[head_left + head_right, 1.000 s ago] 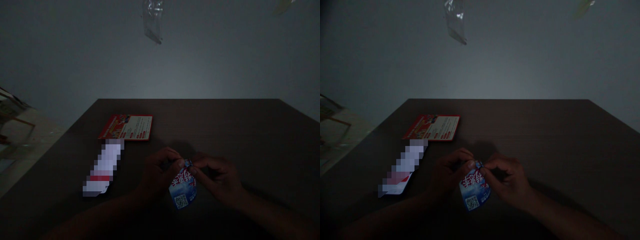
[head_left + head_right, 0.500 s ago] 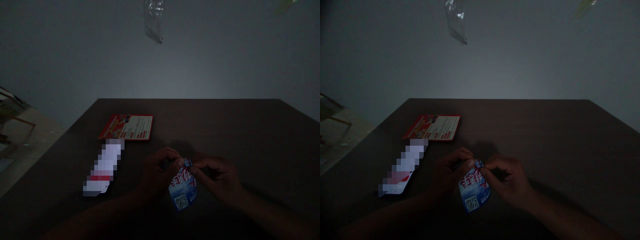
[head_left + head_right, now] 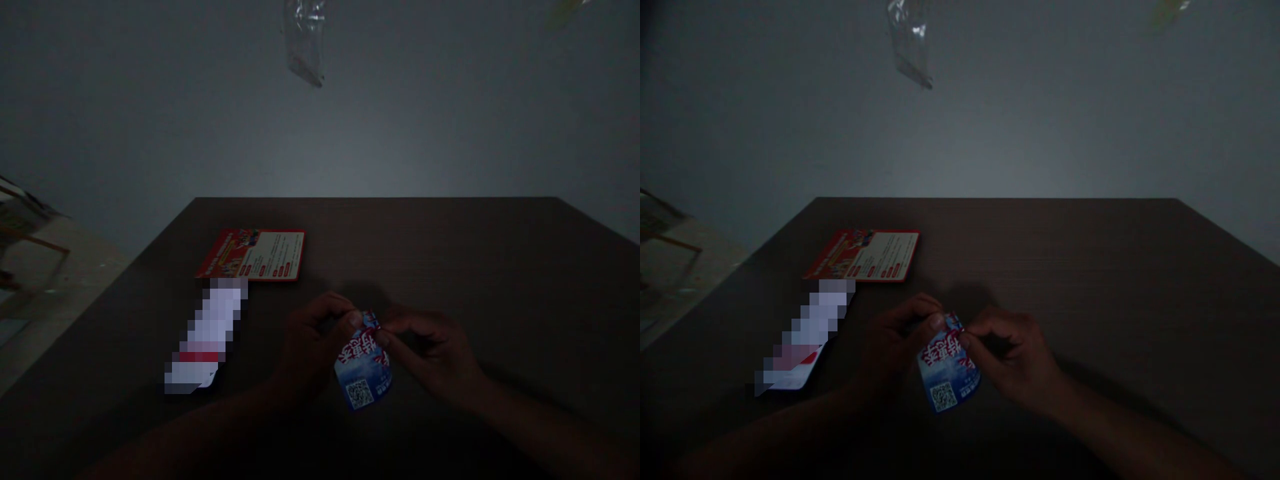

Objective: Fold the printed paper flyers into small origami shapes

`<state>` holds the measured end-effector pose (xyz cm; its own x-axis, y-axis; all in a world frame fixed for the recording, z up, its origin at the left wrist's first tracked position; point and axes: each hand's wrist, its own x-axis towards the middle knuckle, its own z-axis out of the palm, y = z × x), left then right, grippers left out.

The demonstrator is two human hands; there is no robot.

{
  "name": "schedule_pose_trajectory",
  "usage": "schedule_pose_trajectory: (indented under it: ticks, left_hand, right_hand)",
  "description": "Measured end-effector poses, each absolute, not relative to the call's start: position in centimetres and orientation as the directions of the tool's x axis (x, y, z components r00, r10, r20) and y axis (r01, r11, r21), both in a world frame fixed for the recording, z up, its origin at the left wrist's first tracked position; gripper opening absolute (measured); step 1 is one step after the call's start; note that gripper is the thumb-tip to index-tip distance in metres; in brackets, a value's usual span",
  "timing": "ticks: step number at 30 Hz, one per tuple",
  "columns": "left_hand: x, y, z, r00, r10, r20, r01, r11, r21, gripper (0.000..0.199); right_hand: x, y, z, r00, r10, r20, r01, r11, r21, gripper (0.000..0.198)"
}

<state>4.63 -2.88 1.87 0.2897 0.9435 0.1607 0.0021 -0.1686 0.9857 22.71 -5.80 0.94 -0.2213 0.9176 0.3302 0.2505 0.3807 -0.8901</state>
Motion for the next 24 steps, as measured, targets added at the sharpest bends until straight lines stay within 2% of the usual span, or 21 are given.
schedule_pose_trajectory:
  ticks: [24]
  left_hand:
    - [4.67, -2.84, 2.1, 0.266, 0.959, 0.094, 0.005, -0.099, 0.995, 0.015]
  right_hand:
    - [22.65, -5.72, 1.17, -0.234, 0.928, 0.29, 0.273, 0.349, -0.896, 0.011]
